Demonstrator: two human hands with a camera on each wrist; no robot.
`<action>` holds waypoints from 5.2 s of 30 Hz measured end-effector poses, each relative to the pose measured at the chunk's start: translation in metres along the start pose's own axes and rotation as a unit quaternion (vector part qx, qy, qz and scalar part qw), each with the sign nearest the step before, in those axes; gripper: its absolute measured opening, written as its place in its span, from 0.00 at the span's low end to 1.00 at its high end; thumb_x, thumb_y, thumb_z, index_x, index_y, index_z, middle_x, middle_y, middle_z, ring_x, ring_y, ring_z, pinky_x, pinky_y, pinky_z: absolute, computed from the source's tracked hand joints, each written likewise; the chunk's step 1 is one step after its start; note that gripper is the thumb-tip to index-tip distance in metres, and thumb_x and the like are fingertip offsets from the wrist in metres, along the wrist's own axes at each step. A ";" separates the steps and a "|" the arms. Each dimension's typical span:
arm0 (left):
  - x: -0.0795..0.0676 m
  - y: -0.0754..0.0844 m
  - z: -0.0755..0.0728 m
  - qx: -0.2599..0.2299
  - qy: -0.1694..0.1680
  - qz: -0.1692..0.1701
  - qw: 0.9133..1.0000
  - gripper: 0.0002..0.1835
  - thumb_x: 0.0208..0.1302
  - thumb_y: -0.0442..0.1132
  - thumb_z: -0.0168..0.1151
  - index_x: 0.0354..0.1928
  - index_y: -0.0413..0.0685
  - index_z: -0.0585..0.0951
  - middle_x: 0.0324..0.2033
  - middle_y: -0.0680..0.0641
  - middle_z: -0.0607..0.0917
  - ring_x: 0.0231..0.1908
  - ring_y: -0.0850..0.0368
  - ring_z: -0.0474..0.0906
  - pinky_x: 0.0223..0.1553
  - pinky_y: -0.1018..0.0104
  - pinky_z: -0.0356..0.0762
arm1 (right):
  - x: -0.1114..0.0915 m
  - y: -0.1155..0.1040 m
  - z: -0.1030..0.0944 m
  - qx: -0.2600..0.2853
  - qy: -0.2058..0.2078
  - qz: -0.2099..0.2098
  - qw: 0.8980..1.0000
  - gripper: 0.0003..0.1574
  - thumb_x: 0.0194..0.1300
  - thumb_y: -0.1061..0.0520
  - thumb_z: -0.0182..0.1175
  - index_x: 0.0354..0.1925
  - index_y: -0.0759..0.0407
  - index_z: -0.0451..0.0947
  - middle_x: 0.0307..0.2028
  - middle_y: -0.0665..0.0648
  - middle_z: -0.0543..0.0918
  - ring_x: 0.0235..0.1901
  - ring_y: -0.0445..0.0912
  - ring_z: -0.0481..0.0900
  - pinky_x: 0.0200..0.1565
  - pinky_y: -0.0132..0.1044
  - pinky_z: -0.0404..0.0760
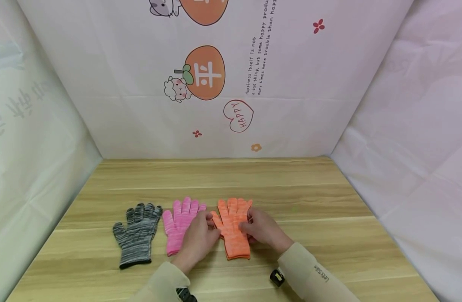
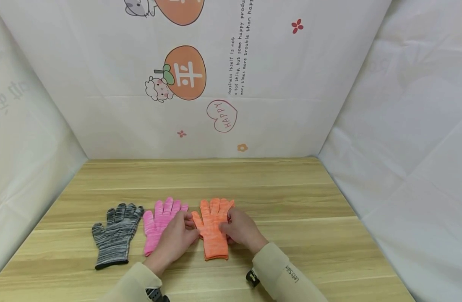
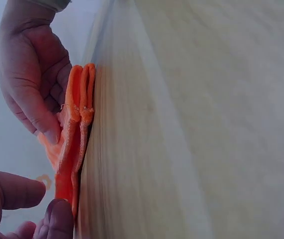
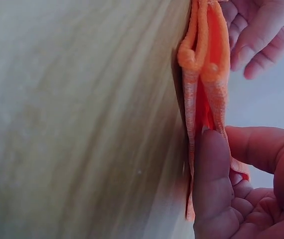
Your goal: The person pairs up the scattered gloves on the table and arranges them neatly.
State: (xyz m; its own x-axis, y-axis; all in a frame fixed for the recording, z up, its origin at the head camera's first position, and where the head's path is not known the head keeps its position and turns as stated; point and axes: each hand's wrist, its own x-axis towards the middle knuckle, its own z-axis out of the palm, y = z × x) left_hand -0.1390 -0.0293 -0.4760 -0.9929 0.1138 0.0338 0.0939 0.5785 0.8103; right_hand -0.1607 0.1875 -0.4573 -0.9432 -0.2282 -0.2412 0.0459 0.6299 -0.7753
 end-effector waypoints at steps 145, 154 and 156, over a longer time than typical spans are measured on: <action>-0.007 0.026 0.015 0.189 -0.160 0.187 0.951 0.10 0.61 0.32 0.72 0.42 0.53 0.90 0.36 0.57 0.87 0.39 0.64 0.81 0.44 0.66 0.81 | 0.077 -0.003 -0.027 -0.178 0.044 -0.027 0.983 0.17 0.71 0.54 0.66 0.57 0.52 0.83 0.51 0.55 0.87 0.51 0.49 0.84 0.54 0.49 0.83; -0.007 0.026 0.015 0.190 -0.157 0.186 0.951 0.09 0.61 0.32 0.72 0.41 0.53 0.90 0.35 0.57 0.87 0.38 0.64 0.80 0.43 0.67 0.81 | 0.083 -0.002 -0.024 -0.188 0.058 -0.035 0.980 0.05 0.70 0.55 0.63 0.44 0.51 0.82 0.43 0.53 0.86 0.40 0.46 0.80 0.48 0.46 0.81; -0.007 0.025 0.015 0.189 -0.158 0.184 0.952 0.09 0.61 0.32 0.72 0.41 0.53 0.90 0.35 0.57 0.87 0.38 0.64 0.81 0.43 0.66 0.81 | 0.082 -0.003 -0.023 -0.191 0.066 -0.034 0.979 0.04 0.72 0.55 0.61 0.43 0.51 0.82 0.41 0.52 0.85 0.37 0.46 0.78 0.45 0.44 0.80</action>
State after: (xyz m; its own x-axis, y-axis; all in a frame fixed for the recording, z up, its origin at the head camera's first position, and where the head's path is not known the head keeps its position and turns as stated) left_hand -0.1283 -0.0032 -0.4644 -0.8219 0.5675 0.0488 0.5096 0.6945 0.5079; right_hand -0.2460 0.1844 -0.4614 -0.9753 -0.1972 -0.0996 -0.1209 0.8539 -0.5062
